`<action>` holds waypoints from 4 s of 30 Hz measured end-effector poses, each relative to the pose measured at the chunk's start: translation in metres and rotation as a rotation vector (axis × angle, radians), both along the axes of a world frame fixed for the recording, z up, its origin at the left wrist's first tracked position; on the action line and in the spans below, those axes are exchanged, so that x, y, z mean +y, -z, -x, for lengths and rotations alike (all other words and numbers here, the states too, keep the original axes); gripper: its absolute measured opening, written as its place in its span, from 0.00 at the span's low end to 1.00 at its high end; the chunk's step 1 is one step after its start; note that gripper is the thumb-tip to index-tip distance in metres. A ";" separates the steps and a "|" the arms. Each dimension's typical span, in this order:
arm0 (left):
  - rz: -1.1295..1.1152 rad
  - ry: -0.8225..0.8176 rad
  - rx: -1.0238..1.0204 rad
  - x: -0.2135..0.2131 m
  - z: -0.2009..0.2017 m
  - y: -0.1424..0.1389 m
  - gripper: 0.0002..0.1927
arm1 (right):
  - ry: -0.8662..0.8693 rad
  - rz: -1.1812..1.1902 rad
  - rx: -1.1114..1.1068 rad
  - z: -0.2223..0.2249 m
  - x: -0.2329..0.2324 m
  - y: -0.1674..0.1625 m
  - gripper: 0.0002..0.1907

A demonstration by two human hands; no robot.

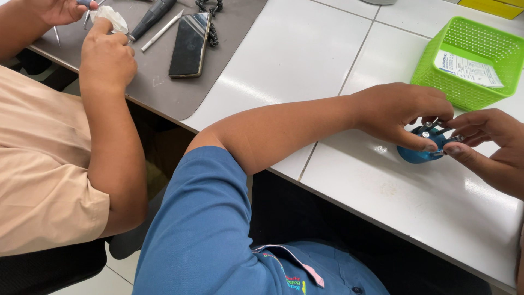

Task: The person uses a rotary tool to grind a small tooth-shaped object, then places it into a dental mold. The person then handles a blue tool holder with multiple metal pins, adjusting and rotating it on the table.

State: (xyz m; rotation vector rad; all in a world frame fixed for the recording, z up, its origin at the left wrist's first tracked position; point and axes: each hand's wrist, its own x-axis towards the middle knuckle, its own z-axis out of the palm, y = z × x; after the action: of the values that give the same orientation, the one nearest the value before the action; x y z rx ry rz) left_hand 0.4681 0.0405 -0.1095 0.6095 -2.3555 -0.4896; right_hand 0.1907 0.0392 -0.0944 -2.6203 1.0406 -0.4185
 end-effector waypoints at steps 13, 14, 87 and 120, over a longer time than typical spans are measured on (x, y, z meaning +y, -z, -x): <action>-0.002 0.003 0.004 0.001 0.000 -0.003 0.26 | 0.101 -0.024 0.074 -0.009 0.007 -0.008 0.29; -0.018 0.002 -0.003 0.002 0.000 -0.003 0.26 | 0.101 -0.024 0.074 -0.009 0.006 -0.008 0.29; 0.175 0.054 0.054 0.015 -0.002 -0.024 0.24 | -0.004 0.128 -0.110 -0.024 0.039 -0.042 0.11; 0.037 0.065 0.131 0.012 -0.005 -0.017 0.09 | 0.024 0.100 0.029 -0.016 0.034 -0.035 0.10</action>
State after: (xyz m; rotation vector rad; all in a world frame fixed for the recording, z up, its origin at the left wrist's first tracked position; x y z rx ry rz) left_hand 0.4733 0.0525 -0.0923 0.4705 -2.2607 -0.4983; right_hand 0.2071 0.0733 -0.0599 -2.7119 1.0880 -0.4500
